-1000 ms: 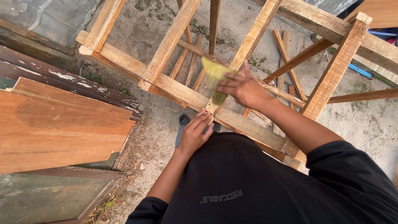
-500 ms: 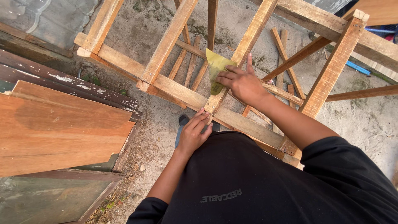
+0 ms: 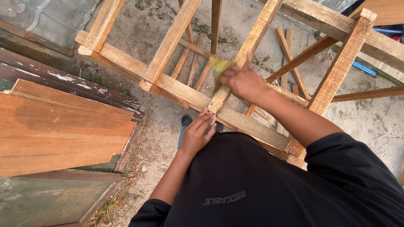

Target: The person is sanding the joints and surfaces of a large wooden frame structure using a piece of sandpaper.

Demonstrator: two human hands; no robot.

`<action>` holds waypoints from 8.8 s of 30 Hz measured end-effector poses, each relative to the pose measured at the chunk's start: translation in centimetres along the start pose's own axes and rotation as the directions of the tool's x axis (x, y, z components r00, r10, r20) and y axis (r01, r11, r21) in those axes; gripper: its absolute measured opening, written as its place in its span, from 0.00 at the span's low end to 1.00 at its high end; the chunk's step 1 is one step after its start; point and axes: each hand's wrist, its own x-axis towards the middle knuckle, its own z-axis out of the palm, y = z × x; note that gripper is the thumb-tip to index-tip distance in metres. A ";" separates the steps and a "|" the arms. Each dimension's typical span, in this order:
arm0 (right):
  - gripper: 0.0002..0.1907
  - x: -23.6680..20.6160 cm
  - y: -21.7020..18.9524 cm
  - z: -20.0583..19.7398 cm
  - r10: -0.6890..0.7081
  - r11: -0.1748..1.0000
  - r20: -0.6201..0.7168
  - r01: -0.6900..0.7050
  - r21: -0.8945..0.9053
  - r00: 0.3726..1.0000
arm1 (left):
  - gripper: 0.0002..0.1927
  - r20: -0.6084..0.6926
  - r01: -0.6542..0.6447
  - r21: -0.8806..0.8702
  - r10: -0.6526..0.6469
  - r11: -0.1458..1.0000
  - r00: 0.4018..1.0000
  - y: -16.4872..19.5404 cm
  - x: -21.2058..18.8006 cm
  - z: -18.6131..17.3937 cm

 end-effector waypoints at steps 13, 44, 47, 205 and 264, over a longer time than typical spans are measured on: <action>0.22 -1.7 -0.8 1.2 -0.143 0.987 -0.114 0.150 0.055 0.983 | 0.10 -0.007 -0.011 -0.010 0.011 1.000 1.000 -0.4 -0.2 0.1; 0.30 -3.3 0.2 7.6 -0.118 0.984 -0.286 0.072 -0.165 0.951 | 0.12 -0.043 -0.045 0.041 0.047 0.998 0.998 -0.7 -0.7 0.0; 0.30 -3.3 0.0 7.4 -0.156 0.987 -0.241 0.140 -0.084 0.958 | 0.12 -0.031 -0.052 0.057 0.054 0.997 0.998 -0.8 -0.9 0.1; 0.30 -4.4 0.0 5.2 0.006 0.984 -0.191 -0.040 -0.175 0.982 | 0.11 -0.039 -0.064 0.042 0.065 0.997 0.997 -1.1 -1.4 -0.3; 0.31 -1.4 -0.9 1.6 -0.001 0.995 -0.113 -0.010 -0.097 0.994 | 0.12 -0.029 -0.078 0.040 0.079 0.996 0.996 -0.4 0.6 -0.7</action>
